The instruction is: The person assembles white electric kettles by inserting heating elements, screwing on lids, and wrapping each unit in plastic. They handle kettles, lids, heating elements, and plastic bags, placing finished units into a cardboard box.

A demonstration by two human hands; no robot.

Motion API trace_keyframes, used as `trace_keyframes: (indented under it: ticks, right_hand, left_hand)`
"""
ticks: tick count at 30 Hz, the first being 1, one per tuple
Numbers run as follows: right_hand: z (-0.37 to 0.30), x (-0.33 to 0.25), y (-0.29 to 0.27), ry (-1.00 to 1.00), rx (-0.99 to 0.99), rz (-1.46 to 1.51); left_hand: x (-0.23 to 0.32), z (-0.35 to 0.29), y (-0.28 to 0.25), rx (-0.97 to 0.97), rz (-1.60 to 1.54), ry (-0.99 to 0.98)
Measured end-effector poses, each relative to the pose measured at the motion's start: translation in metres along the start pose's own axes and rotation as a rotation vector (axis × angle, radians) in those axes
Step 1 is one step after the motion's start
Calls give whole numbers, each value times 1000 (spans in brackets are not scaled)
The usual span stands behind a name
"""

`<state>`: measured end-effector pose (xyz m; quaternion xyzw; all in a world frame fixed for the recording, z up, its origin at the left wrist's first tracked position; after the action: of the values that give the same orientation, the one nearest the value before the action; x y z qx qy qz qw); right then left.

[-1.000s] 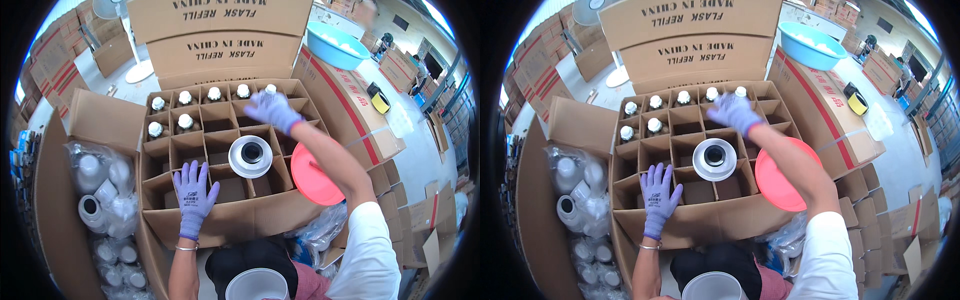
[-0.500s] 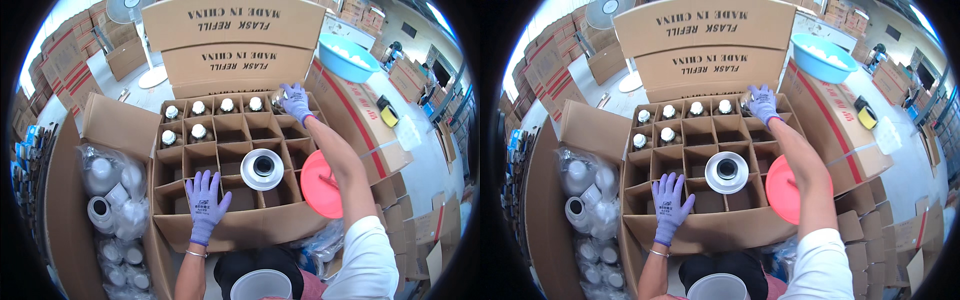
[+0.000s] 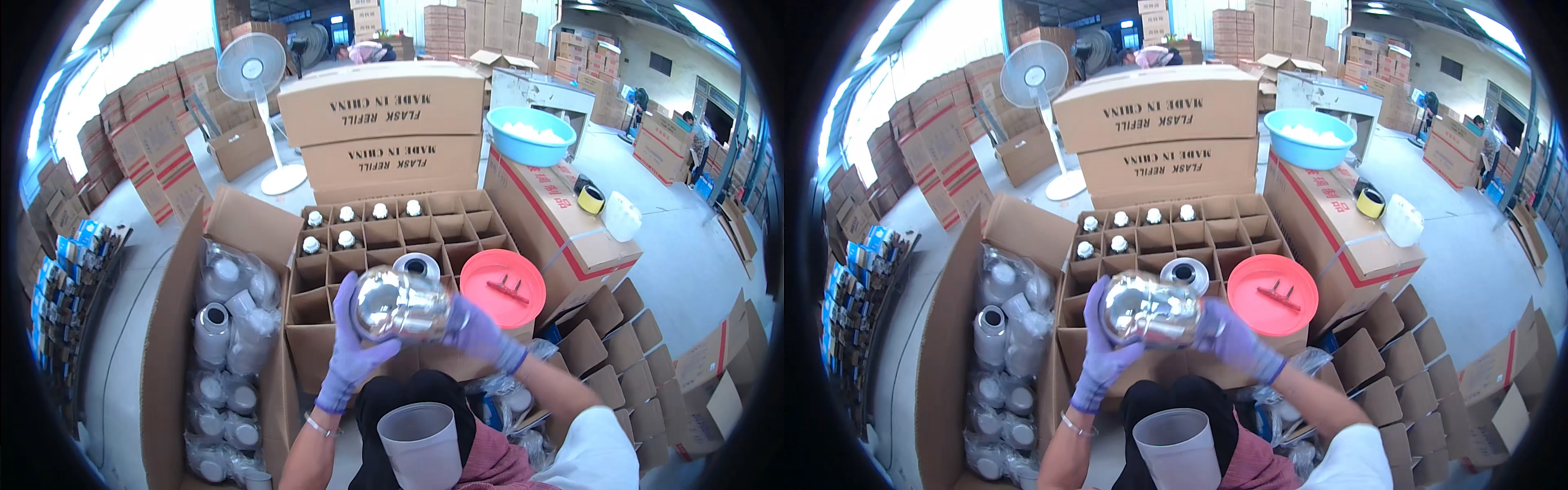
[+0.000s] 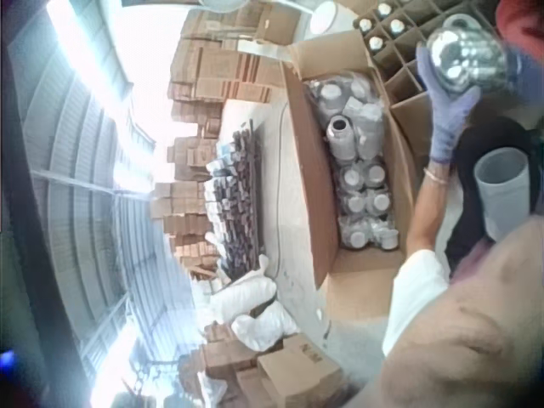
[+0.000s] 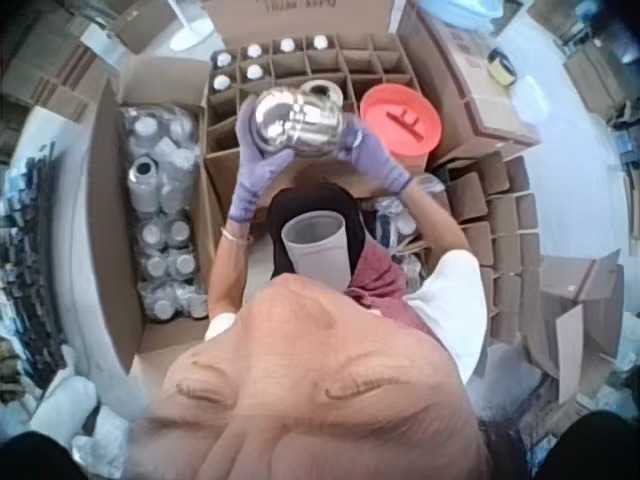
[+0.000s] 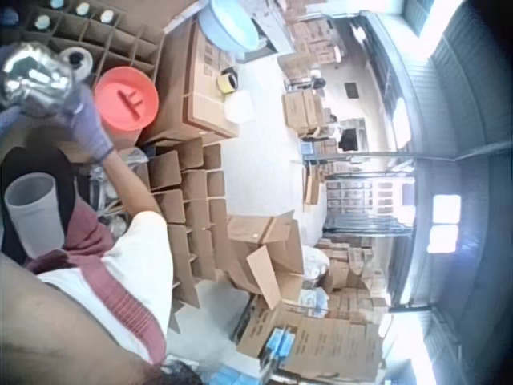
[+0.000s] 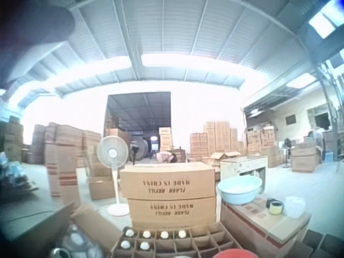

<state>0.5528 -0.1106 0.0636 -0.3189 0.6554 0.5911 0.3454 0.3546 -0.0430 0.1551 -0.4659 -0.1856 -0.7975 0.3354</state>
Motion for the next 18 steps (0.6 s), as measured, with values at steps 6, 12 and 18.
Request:
trace_keyframes:
  ticks: [6, 12, 18]
  right_hand:
    - [-70, 62, 20, -405, -490, -1204]
    - [-169, 80, 31, -546, -364, -1075]
    - [-280, 280, -67, -539, -275, -1561]
  left_hand:
    - [2, -72, -18, -27, 40, -304]
    - [6, -197, -19, -28, 263, -455]
    - [-72, -314, -7, 611, -463, -626]
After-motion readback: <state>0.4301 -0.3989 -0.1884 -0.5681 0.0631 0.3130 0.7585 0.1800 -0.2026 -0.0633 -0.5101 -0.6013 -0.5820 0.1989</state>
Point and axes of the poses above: each hand's wrist, its own z-axis towards the middle knuckle, its own y-axis out of the palm, x = y × z, the point moved 8 cm from there along z, towards the middle knuckle, and after that the axes turned 7 degrees about -x, right-handed, at the moved point
